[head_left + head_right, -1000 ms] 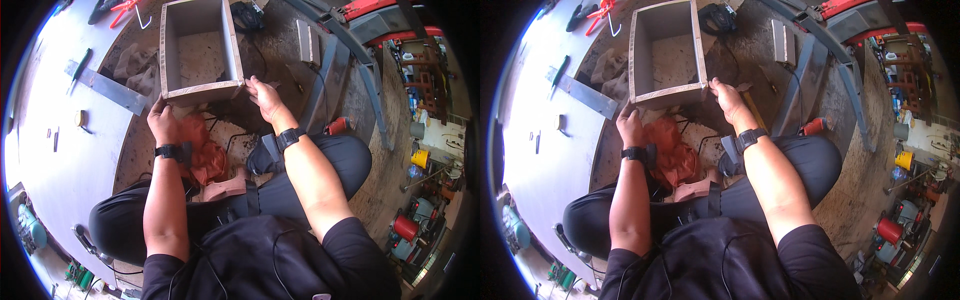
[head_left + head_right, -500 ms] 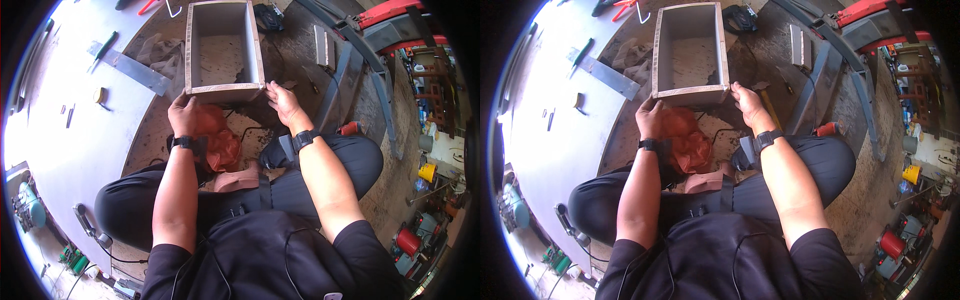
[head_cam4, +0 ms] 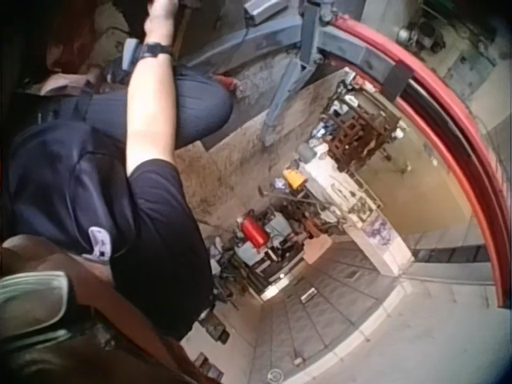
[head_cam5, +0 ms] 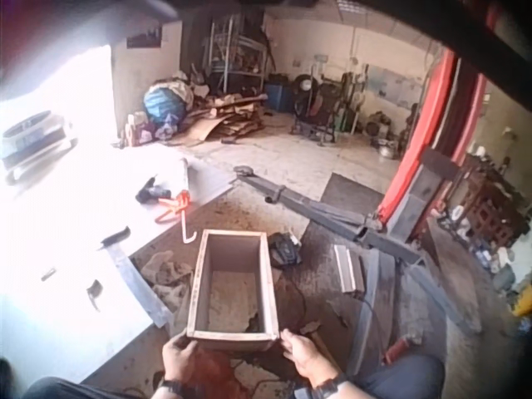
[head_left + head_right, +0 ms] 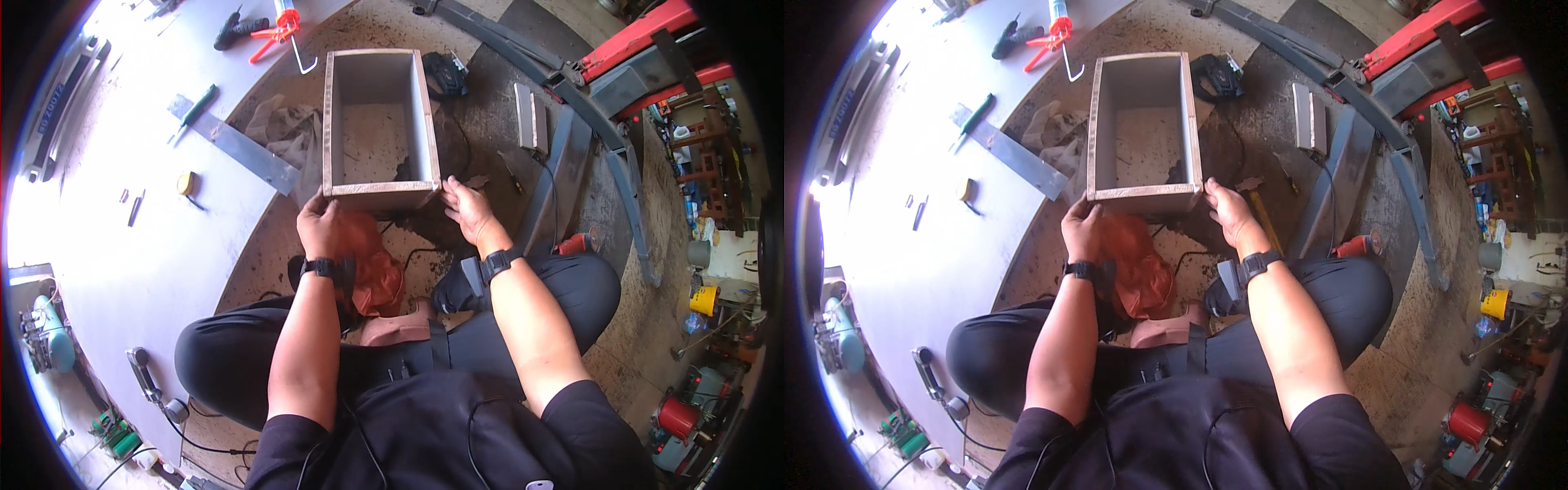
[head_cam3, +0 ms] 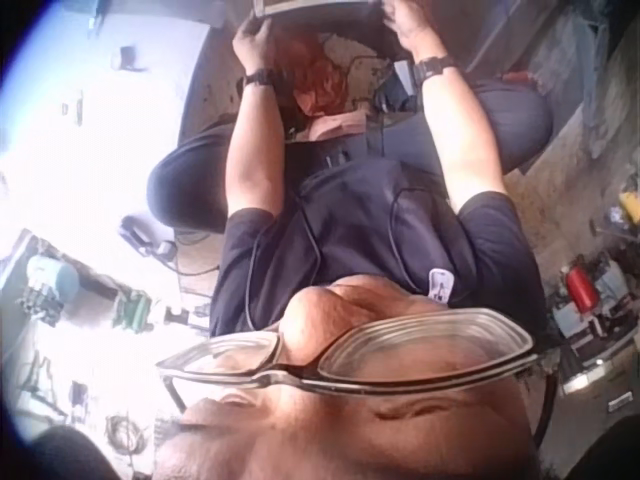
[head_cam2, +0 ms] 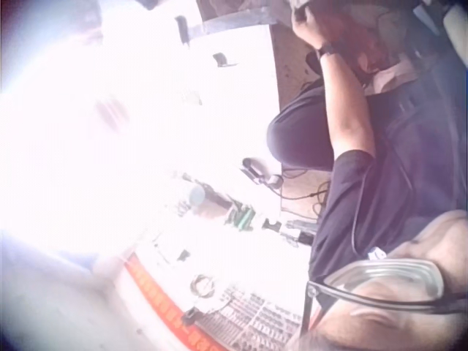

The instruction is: Assembling and measuring a small wooden box using a hammer and a tape measure.

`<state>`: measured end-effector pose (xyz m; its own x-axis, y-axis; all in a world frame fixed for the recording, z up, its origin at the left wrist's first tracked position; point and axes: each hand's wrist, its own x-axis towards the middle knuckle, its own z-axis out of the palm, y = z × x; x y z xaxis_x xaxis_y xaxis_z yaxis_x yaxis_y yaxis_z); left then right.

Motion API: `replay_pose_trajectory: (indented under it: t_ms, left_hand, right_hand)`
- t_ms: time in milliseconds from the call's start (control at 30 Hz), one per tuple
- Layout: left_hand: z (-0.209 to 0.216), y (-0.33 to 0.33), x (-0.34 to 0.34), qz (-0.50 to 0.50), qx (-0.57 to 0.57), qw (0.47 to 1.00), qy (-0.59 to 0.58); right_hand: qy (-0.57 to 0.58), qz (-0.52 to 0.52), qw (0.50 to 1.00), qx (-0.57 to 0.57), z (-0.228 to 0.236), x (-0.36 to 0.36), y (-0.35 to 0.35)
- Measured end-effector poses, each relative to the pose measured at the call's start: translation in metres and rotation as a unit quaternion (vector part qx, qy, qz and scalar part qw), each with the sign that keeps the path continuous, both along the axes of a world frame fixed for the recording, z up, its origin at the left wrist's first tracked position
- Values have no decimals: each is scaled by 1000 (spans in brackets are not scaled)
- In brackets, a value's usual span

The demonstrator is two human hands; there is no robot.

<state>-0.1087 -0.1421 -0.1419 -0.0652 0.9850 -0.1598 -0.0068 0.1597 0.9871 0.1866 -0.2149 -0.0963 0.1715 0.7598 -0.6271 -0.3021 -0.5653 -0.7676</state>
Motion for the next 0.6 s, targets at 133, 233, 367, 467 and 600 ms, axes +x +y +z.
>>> replay_pose_trajectory:
  t_ms: [133,233,367,467,600]
  left_hand:
    - [8,1,1,-19,-18,999,29]
    - [-5,6,-2,-23,-8,999,40]
    - [-9,6,-3,-26,5,999,46]
    - [-8,5,-3,-22,-12,999,19]
    - [-1,4,0,-18,4,1000,25]
  right_hand:
    - [3,-2,1000,6,3,2,1]
    - [2,-4,1000,5,0,2,4]
    - [-1,-21,1000,3,0,0,4]
    - [-4,-15,1000,0,3,-2,4]
    - [-9,-8,1000,-4,1,-1,3]
